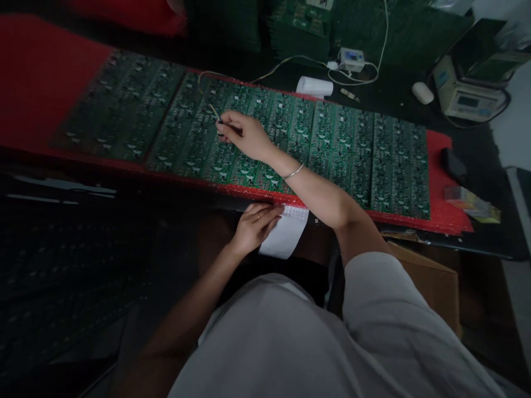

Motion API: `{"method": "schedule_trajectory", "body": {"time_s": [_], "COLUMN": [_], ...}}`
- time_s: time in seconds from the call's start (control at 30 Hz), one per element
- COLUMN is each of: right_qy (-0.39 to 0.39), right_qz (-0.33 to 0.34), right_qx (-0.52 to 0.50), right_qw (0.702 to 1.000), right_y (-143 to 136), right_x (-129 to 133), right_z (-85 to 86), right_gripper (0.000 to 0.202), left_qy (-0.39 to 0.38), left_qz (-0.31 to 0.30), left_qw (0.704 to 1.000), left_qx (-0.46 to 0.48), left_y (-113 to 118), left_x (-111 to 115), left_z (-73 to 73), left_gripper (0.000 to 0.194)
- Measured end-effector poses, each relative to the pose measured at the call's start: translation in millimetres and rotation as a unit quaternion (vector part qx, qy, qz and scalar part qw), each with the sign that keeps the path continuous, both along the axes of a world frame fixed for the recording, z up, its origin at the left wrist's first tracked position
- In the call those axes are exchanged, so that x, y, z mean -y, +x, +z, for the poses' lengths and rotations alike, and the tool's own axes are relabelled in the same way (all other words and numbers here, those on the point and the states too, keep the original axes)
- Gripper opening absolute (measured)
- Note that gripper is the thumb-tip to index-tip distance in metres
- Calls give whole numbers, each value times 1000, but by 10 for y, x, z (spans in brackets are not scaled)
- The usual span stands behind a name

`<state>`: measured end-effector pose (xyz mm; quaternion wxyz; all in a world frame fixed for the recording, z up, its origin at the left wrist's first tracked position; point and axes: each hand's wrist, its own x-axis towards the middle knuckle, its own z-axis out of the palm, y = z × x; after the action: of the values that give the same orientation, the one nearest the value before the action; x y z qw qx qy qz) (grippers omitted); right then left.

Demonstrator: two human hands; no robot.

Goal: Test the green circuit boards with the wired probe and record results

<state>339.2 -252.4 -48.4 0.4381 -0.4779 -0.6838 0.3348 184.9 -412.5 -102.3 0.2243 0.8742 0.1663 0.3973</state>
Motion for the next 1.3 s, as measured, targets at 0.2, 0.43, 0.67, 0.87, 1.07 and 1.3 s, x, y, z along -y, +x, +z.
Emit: {"method": "schedule_trajectory", "body": {"time_s": [0.2,0.43,0.67,0.87,1.07,1.3], "right_qy": [5,1,2,2,-25,25], "right_qz": [-2,-3,-6,-5,-17,14], "right_qx": [-1,9,0,0,-29,-53], "right_qw": [1000,1000,1000,1000,999,998], "right_y": [-3,-12,-22,-19,-12,-372], "right_x": [-10,17,-7,-20,-35,-506], "right_z": [-17,33,10,-27,39,301], "right_gripper": [24,25,27,23,24,37], "left_qy": [29,0,-75,-332,-582,-554], "left_qz": [-26,-15,41,52,86,126], "left_qw": [999,1000,995,928,736,722], "left_qx": [6,1,43,162,336,394], "left_y": [-10,-39,-70,-12,-259,-819], "left_x": [22,144,164,193,-64,-548], "left_z": [-40,-53,85,167,498,666], "left_gripper": [46,34,45,48,51,57]}}
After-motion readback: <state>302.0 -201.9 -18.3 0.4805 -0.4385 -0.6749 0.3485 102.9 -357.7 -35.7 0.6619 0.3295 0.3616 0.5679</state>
